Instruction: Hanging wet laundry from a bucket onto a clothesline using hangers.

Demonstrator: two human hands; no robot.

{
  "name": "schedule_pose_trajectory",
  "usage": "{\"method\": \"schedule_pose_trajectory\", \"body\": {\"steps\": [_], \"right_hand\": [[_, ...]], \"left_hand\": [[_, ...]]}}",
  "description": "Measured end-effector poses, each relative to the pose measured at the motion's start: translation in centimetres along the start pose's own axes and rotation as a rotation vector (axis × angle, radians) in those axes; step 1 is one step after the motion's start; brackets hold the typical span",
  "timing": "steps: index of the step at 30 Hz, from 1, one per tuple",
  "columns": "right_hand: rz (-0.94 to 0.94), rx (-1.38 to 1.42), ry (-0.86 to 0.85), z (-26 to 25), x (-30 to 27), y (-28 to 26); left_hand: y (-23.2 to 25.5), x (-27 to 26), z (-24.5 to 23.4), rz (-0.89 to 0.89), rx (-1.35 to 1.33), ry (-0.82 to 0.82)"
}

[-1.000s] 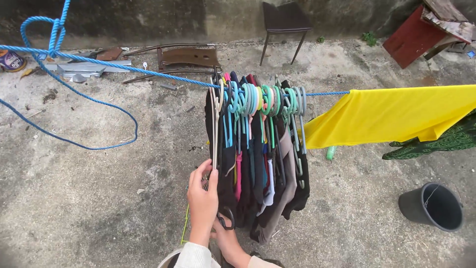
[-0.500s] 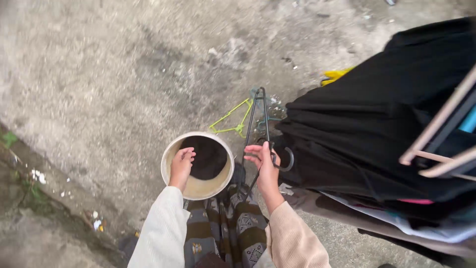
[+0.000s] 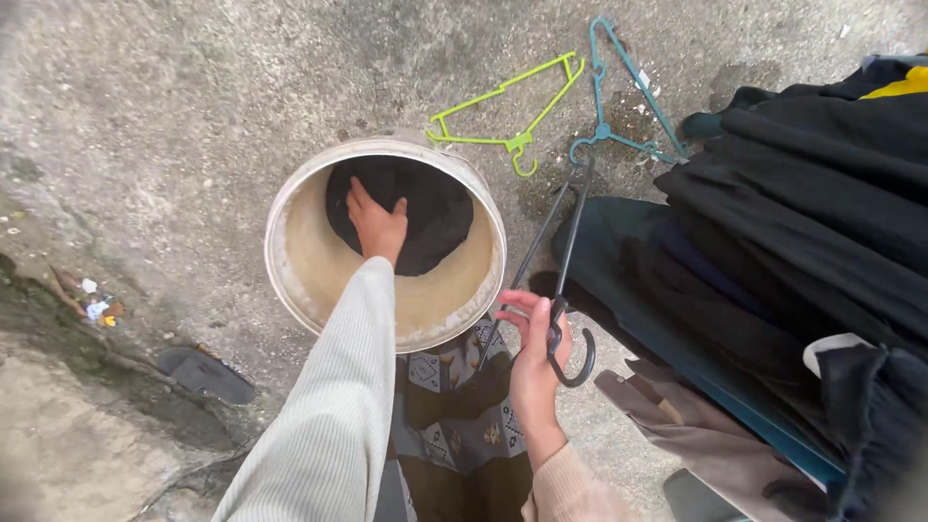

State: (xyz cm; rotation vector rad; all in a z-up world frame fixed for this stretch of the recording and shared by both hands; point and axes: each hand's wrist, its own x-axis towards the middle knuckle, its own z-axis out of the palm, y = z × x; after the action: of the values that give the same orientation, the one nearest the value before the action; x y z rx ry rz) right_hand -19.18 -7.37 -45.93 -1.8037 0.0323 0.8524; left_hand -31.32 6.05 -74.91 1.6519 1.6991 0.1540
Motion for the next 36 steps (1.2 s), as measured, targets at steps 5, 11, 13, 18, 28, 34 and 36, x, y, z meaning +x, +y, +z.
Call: {"method": "schedule_pose_trajectory", "body": {"steps": [5, 11, 13, 18, 28, 34, 36], "right_hand": [[0.06, -0.048, -0.019, -0.6, -0.5, 0.9], [0.065, -0.04, -0.032, 0.3, -3.1, -0.4], [0.116, -0.056, -0.047, 0.1, -4.9, -1.2], [0.141, 0.008, -0.106, 2.5, -7.5, -4.1], [0.27, 0.069, -0.277, 3.6, -9.4, -9.5], [0.288, 0.157, -0.22, 1.6, -12.8, -15.0], [0.2, 0.212, -0.398, 0.5, -14.3, -17.8]], "left_hand": [[-4.1, 1.0, 1.3, -0.169, -0.142, 0.014], [-1.6, -4.3, -5.5, -0.33, -1.202, -0.106], [1.3, -8.5, -9.9, -0.382, -1.347, -0.168], [7.6, -15.2, -21.7, -0.538, -1.517, -0.151], [16.7, -19.8, -37.3, -0.229, -0.939, -0.629], [11.9, -16.3, -32.4, 0.033, -0.452, -0.688], [11.5, -15.3, -30.8, -0.029, -0.582, -0.784]]}}
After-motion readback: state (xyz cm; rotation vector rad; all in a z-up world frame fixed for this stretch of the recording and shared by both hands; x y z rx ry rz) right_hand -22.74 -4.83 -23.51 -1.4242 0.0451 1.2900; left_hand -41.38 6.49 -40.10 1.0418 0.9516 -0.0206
